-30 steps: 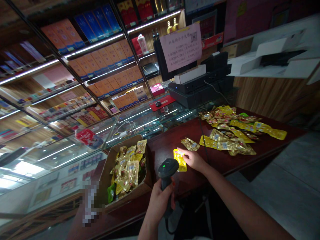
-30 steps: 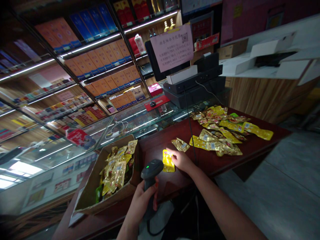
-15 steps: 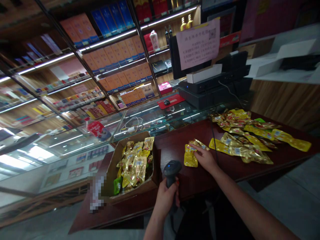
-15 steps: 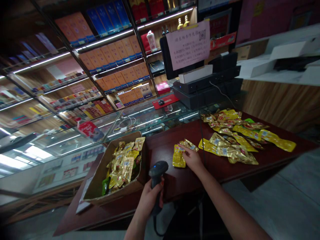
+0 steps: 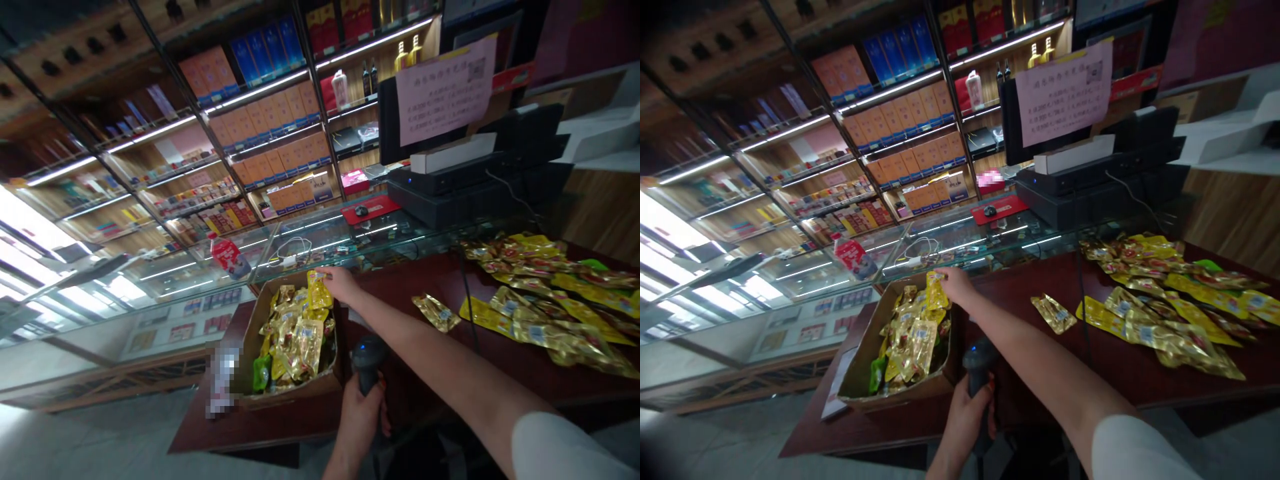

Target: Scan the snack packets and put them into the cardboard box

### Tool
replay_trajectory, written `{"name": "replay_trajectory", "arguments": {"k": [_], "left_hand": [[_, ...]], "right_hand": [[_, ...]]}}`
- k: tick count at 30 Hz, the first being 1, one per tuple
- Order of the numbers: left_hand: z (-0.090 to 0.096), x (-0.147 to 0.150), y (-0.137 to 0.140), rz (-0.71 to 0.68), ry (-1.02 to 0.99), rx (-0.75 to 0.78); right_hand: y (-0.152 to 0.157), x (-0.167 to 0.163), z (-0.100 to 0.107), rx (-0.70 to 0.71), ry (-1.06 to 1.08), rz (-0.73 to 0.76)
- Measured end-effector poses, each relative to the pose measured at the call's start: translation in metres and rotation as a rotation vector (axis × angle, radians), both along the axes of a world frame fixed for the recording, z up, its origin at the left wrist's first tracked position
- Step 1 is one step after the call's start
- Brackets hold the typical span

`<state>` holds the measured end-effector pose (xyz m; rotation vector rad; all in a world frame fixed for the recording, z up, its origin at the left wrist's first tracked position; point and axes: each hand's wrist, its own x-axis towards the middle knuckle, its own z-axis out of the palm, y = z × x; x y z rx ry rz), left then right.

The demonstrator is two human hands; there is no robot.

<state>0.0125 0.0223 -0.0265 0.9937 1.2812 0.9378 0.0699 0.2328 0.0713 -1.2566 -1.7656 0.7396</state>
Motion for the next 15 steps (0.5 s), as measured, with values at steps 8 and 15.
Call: {"name": "replay_trajectory", "arguments": {"k": [8, 15], "left_hand": [[-0.017, -0.001, 0.002, 0.021, -0.029, -0.006], [-0.013, -0.002, 0.001, 0.02, -0.035, 0.019]], "right_hand": [[-0.056, 0.011, -0.02, 0.163, -0.464, 0.211], [-0.072, -0.031, -0.019, 0.166, -0.666, 0.262]]}}
